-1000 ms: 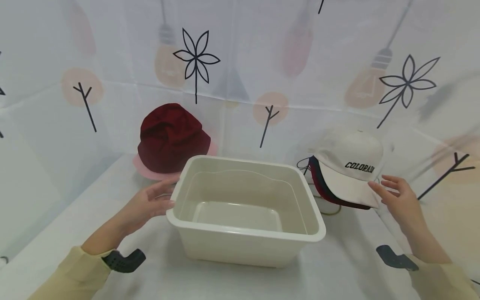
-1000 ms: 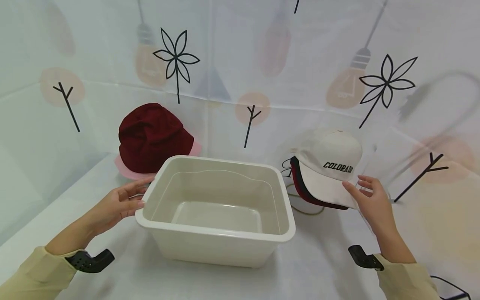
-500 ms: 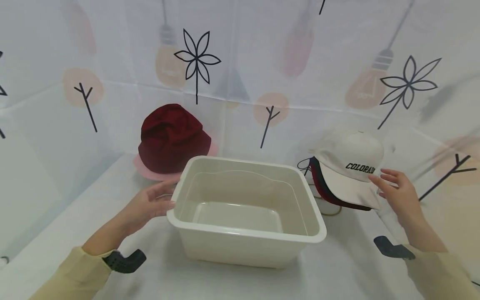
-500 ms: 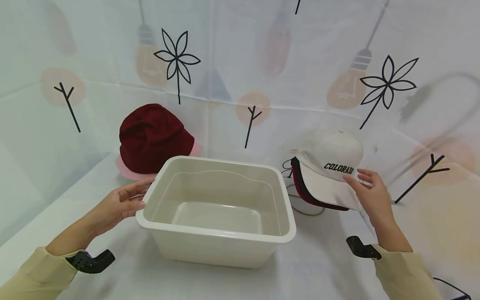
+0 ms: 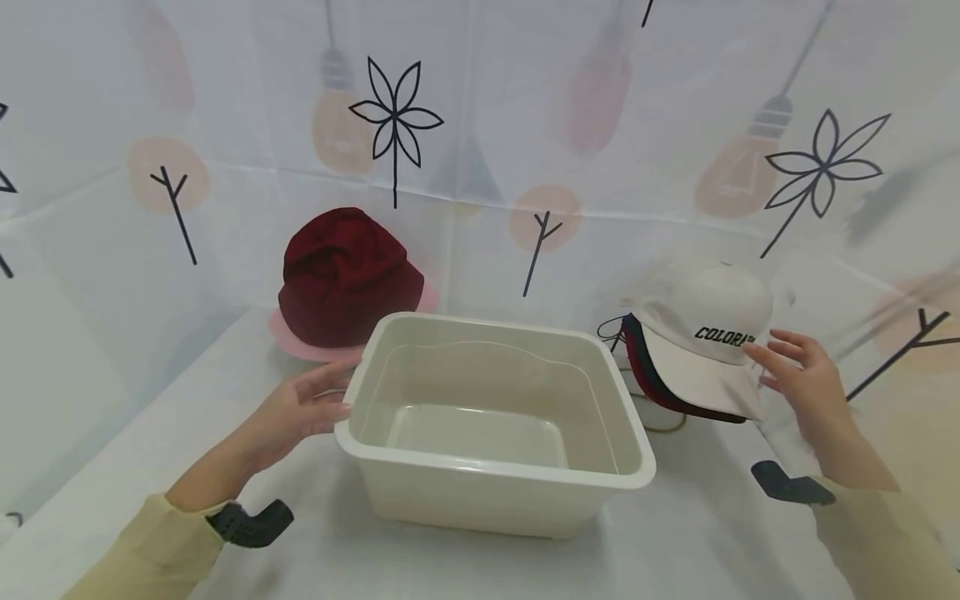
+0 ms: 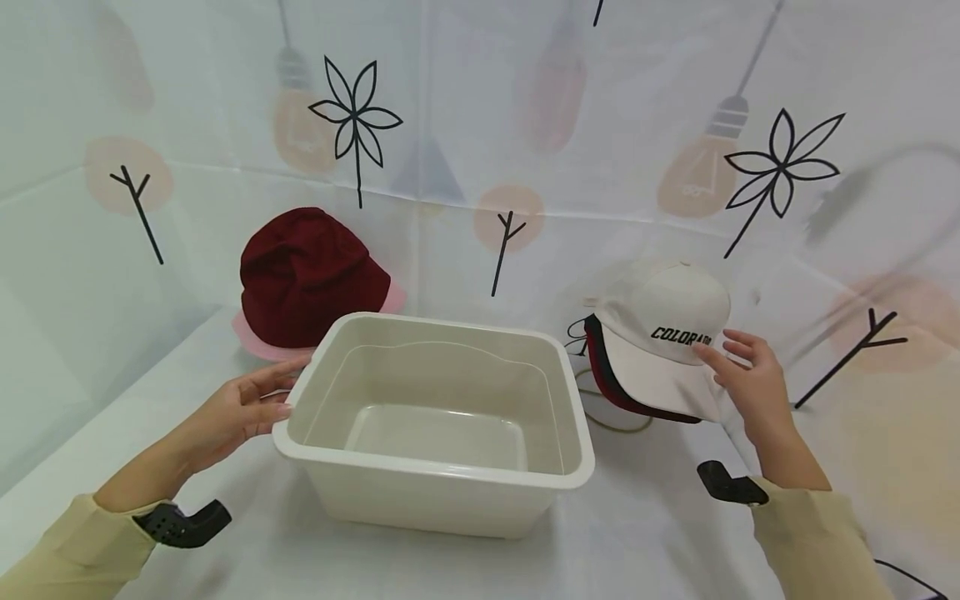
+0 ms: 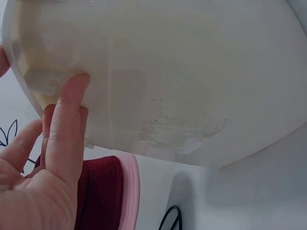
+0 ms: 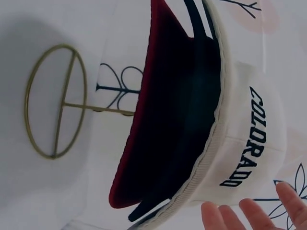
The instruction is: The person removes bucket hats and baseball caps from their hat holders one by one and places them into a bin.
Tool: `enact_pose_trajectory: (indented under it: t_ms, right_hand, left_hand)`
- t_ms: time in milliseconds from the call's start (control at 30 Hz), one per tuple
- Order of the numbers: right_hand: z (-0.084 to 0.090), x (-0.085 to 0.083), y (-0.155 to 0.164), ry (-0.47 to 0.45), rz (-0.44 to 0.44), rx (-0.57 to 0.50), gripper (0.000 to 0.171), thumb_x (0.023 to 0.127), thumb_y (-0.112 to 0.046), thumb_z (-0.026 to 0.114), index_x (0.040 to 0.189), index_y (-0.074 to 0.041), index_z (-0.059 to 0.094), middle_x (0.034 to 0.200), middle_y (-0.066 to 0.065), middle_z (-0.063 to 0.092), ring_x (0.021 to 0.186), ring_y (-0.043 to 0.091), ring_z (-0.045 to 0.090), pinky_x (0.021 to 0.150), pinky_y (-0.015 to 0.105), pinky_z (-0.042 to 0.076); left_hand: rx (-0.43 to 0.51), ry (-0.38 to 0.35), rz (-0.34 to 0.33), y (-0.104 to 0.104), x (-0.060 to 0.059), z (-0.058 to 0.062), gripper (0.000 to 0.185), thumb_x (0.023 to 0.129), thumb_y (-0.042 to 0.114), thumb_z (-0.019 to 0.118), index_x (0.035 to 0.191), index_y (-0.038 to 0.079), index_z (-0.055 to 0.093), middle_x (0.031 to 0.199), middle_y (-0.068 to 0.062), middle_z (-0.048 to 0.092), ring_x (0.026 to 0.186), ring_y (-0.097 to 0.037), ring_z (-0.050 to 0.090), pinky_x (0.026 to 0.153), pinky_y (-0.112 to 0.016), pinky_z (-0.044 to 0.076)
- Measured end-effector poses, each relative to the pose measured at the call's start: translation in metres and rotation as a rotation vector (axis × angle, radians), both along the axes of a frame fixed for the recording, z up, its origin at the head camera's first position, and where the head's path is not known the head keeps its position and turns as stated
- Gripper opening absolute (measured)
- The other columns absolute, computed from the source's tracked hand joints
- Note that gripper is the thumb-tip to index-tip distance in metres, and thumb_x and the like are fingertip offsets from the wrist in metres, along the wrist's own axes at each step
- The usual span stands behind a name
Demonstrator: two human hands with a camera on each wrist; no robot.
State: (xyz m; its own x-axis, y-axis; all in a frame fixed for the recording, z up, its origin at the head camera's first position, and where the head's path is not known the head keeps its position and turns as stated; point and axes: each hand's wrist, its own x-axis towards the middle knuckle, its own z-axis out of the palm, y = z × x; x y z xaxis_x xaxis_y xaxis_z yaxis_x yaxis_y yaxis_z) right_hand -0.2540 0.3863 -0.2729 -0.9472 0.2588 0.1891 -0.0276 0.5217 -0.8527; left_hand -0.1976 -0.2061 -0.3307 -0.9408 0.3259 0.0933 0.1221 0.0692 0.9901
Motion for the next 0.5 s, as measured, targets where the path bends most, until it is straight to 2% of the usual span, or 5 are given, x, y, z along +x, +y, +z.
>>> enact_pose_trajectory:
  t_ms: [100, 233, 300, 400, 500]
  right_hand:
    - [0.002, -0.003, 0.001, 0.004, 0.019, -0.039, 0.070, 0.089, -0.032, 0.062, 0.144, -0.009, 0.024, 0.140, 0.027, 0.021, 0.079, -0.009, 0.044, 0.065, 0.008, 0.045]
    - [0.004, -0.007, 0.003, 0.026, 0.071, -0.188, 0.064, 0.087, -0.022, 0.066, 0.139, -0.015, 0.030, 0.140, 0.023, 0.018, 0.080, -0.007, 0.047, 0.065, 0.009, 0.046]
    - [0.005, -0.010, 0.003, 0.020, 0.081, -0.224, 0.069, 0.086, -0.021, 0.068, 0.141, -0.015, 0.028, 0.143, 0.022, 0.016, 0.085, -0.003, 0.048, 0.064, 0.010, 0.046]
    - [0.008, -0.014, 0.003, -0.009, 0.070, -0.180, 0.077, 0.087, -0.026, 0.066, 0.147, -0.014, 0.019, 0.149, 0.022, 0.010, 0.105, 0.012, 0.045, 0.065, 0.010, 0.047]
    - [0.011, -0.019, 0.003, -0.033, 0.046, -0.122, 0.083, 0.088, -0.031, 0.064, 0.150, -0.014, 0.012, 0.151, 0.022, 0.004, 0.124, 0.026, 0.032, 0.065, 0.009, 0.046]
  left_hand:
    - [0.004, -0.002, -0.006, 0.000, 0.000, 0.000, 0.064, 0.087, 0.010, 0.063, 0.144, 0.011, 0.035, 0.135, -0.016, 0.043, 0.115, -0.028, 0.050, 0.085, -0.043, 0.046]
    - [0.002, -0.001, -0.005, 0.000, 0.001, -0.001, 0.063, 0.087, 0.011, 0.063, 0.144, 0.010, 0.035, 0.135, -0.016, 0.043, 0.116, -0.031, 0.049, 0.085, -0.043, 0.046]
    - [0.000, -0.001, -0.002, 0.000, 0.001, -0.001, 0.064, 0.087, 0.011, 0.063, 0.143, 0.010, 0.035, 0.135, -0.016, 0.043, 0.117, -0.032, 0.048, 0.085, -0.043, 0.046]
    - [-0.004, 0.000, 0.000, 0.000, 0.001, -0.001, 0.064, 0.086, 0.011, 0.063, 0.143, 0.009, 0.035, 0.135, -0.016, 0.043, 0.118, -0.032, 0.048, 0.086, -0.044, 0.046]
    - [-0.011, 0.003, 0.002, 0.000, 0.001, 0.000, 0.064, 0.086, 0.012, 0.064, 0.143, 0.010, 0.035, 0.134, -0.016, 0.043, 0.117, -0.030, 0.048, 0.086, -0.043, 0.045]
